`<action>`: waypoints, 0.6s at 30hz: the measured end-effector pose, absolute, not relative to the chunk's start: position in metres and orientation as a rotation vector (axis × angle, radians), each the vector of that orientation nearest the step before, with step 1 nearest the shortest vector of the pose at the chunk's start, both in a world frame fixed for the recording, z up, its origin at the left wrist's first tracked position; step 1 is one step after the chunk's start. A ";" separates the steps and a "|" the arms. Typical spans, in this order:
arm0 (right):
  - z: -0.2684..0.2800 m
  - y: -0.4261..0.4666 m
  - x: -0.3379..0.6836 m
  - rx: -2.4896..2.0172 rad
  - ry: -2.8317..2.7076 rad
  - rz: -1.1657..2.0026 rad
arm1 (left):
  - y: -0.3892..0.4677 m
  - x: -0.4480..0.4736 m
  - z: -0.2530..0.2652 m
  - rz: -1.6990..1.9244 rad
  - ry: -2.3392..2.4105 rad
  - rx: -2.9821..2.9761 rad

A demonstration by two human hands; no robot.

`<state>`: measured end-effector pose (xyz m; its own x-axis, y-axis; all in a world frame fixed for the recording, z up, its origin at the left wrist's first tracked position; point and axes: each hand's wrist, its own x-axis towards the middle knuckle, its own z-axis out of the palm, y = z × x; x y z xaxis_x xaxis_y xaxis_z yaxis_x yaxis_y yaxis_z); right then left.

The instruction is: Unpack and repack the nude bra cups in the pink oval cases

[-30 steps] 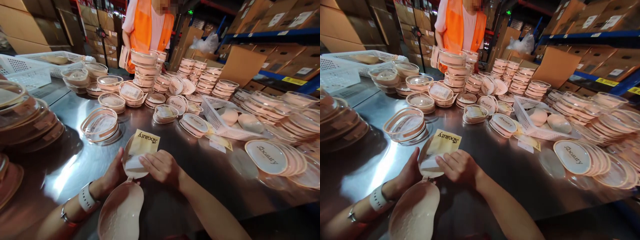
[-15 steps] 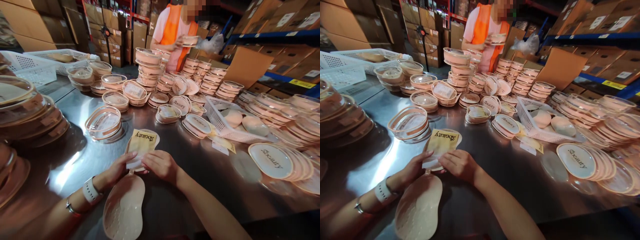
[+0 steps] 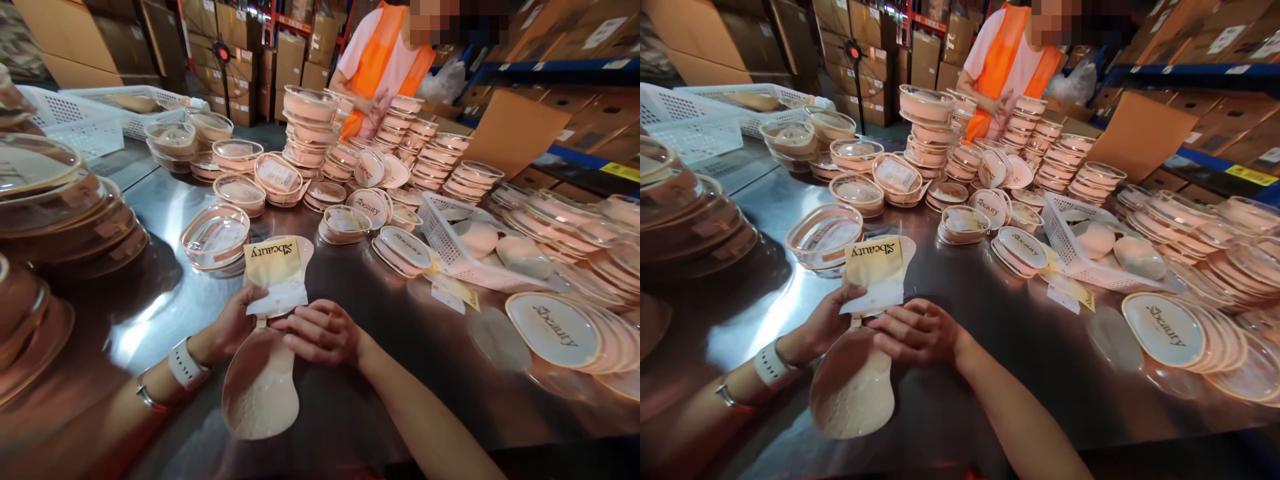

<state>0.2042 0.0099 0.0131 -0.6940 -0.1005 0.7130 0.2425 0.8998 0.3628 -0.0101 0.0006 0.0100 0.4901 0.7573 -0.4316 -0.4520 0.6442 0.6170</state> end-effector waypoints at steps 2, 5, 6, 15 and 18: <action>0.007 0.008 0.202 -0.041 -2.330 -0.642 | 0.002 -0.013 0.009 0.735 0.702 0.425; -0.001 0.002 0.198 -0.232 -2.306 -0.373 | 0.004 -0.013 0.005 0.706 0.665 0.395; -0.004 0.001 0.196 -0.333 -2.253 -0.193 | 0.005 -0.012 0.003 0.726 0.668 0.401; -0.004 0.006 0.181 -1.059 -1.433 1.039 | 0.003 0.003 -0.005 1.039 0.735 0.755; -0.002 -0.009 0.174 -1.005 -1.527 1.027 | 0.000 0.008 -0.017 1.161 0.869 0.979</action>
